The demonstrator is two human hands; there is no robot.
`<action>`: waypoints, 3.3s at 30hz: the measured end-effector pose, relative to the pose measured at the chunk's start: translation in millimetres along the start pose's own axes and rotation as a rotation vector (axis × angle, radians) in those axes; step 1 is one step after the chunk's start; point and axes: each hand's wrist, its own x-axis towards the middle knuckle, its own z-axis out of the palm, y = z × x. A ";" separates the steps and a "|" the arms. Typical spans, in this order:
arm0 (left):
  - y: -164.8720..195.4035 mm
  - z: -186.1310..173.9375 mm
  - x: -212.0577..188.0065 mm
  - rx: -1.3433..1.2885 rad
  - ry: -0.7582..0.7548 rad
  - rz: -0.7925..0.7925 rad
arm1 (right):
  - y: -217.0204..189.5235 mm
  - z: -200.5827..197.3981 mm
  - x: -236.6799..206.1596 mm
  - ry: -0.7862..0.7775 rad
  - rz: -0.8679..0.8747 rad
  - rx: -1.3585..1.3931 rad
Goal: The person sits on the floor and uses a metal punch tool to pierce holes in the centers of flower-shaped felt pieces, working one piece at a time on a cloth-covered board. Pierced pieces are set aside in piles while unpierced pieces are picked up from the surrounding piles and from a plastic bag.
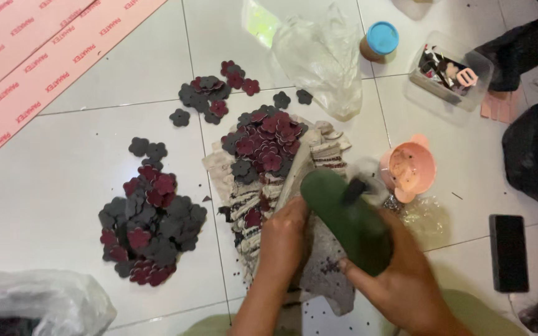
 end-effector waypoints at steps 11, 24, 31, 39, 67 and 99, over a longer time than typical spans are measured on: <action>10.1 -9.1 6.7 -0.088 0.042 0.031 | -3.5 12.3 -0.7 0.107 0.030 0.021; 4.9 -3.1 6.0 -0.105 0.106 0.146 | 11.1 2.1 2.9 0.247 -0.259 0.045; 7.3 -5.8 4.2 -0.140 0.051 0.066 | 36.2 -23.4 -8.9 0.212 0.096 0.189; 5.2 -3.8 4.1 -0.015 -0.067 -0.045 | 14.0 4.8 5.9 0.055 -0.267 -0.150; 8.7 -33.1 11.4 -0.556 0.075 -0.237 | 23.1 65.2 53.4 0.073 0.129 0.493; -39.0 -124.1 7.4 -0.781 1.478 -0.390 | -50.5 144.8 89.2 -0.168 -0.434 -0.200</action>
